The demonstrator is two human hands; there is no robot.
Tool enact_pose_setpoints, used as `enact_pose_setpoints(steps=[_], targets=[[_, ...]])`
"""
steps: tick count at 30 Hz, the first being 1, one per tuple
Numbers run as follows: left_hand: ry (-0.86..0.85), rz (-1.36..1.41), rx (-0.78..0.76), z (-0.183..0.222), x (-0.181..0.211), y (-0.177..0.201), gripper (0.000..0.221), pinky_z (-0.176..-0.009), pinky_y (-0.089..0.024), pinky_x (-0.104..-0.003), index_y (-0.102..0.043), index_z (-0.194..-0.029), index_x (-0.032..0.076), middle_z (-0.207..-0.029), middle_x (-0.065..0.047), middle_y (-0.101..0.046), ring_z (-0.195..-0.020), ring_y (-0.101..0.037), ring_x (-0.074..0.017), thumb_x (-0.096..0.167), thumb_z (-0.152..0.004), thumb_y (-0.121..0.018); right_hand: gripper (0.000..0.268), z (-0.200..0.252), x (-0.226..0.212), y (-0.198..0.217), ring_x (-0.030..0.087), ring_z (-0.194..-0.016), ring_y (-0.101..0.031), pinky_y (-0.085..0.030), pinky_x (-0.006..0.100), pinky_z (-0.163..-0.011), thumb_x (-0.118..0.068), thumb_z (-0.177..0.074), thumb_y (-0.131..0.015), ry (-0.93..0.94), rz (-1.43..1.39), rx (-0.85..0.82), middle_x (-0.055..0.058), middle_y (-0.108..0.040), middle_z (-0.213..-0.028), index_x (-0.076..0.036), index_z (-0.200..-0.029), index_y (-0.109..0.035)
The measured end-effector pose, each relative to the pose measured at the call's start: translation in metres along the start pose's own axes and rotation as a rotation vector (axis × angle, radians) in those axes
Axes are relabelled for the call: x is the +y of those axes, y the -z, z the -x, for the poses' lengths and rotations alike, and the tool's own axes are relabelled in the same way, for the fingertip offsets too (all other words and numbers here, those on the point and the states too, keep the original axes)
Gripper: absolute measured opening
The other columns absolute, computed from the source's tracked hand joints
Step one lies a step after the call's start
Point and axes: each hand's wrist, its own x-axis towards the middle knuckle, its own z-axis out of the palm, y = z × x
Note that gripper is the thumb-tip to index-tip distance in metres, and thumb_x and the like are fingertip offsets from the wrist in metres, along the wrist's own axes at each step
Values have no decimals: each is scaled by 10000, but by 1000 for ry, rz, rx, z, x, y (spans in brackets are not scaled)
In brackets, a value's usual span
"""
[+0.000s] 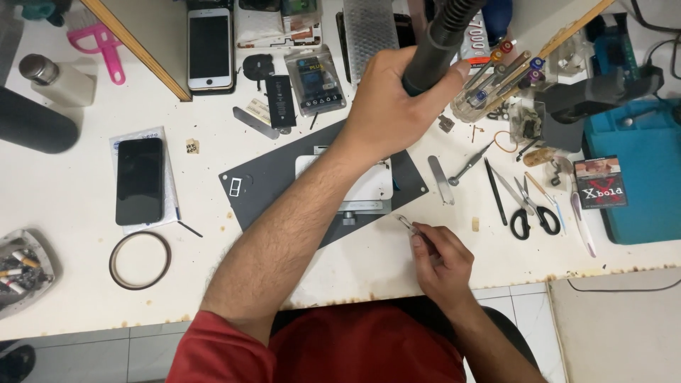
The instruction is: Removing the back glass of a smartphone using a pry tool and a heat gun.
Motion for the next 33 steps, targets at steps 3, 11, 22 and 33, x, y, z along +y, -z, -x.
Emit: enact_pose_setpoints(steps=[3,11,22,33], targets=[[17,-9,-2,1,0,0,444,-544,-218,-289,-318,-629,183,-583,80,-287,-558,-292,-82,279,-896,-660,178,1,0,2,135,-669,-608,-492,221,-587,-55,-961,-651,-8,-1,0,117,-702,-899,38,-1106,-693],[23,-36,10,6,0,6,184,-545,-231,-279,-774,-790,173,-609,97,-307,-579,-297,-80,250,-926,-676,176,0,0,0,134,-654,-607,-490,216,-571,-60,-961,-653,2,-2,-10,121,-707,-892,46,-1095,-695],[56,-12,-61,12,10,14,290,-556,-230,-297,-590,-681,152,-575,74,-396,-568,-276,-85,228,-956,-639,171,-3,-1,0,134,-674,-629,-511,216,-591,-64,-961,-658,-2,4,-6,115,-719,-906,33,-1096,-697],[24,-18,-14,3,4,2,458,-554,-221,-296,-306,-638,180,-595,74,-287,-564,-293,-90,281,-906,-663,175,-2,-3,1,140,-694,-645,-525,215,-600,-80,-960,-660,-19,8,-18,112,-721,-909,28,-1091,-705]])
